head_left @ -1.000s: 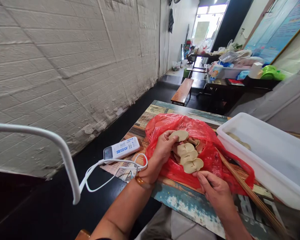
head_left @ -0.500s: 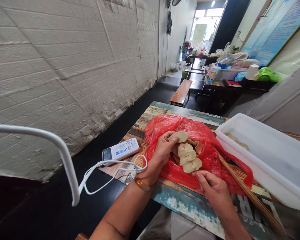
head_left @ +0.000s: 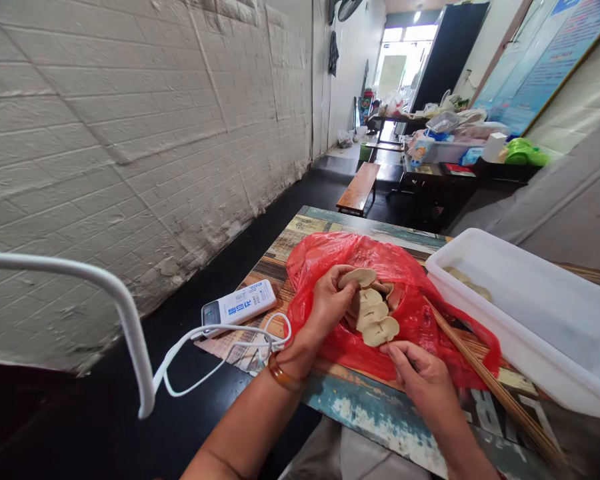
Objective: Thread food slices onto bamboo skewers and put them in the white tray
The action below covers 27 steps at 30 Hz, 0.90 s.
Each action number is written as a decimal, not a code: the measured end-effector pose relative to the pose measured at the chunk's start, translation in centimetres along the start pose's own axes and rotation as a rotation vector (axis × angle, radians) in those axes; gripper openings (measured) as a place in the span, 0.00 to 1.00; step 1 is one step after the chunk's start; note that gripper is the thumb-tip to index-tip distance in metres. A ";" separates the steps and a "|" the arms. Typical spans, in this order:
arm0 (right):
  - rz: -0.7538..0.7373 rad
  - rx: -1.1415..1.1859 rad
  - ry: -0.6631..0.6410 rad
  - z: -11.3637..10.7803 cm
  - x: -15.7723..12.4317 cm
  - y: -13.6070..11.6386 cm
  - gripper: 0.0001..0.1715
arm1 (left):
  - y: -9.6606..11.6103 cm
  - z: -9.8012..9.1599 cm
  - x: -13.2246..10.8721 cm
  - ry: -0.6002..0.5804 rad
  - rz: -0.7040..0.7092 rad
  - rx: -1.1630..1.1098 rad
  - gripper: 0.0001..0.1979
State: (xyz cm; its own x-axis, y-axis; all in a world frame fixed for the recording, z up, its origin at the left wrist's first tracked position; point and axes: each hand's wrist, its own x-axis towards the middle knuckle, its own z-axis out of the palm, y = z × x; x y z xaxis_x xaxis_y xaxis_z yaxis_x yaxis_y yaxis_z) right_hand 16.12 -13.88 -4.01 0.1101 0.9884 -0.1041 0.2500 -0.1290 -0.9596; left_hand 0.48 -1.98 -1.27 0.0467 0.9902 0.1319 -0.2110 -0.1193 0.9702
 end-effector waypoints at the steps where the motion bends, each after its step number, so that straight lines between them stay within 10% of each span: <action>1: -0.004 -0.011 -0.001 0.0 0.0 -0.1 0.21 | 0.0 0.0 0.0 -0.002 0.024 0.043 0.12; 14: -0.010 -0.053 0.014 0.0 -0.1 -0.5 0.21 | 0.6 0.4 -0.8 -0.040 0.192 0.202 0.15; 27: -0.083 -0.091 0.093 0.1 -0.3 -0.8 0.19 | 0.0 -0.1 -0.2 0.016 -0.148 -0.301 0.21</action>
State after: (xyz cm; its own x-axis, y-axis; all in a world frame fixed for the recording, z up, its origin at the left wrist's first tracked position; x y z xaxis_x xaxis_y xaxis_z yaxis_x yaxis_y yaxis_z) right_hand 15.84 -14.10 -3.24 0.1729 0.9849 0.0029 0.3479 -0.0583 -0.9357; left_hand 0.35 -2.19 -1.27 0.0834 0.9964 -0.0120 -0.4823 0.0509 0.8745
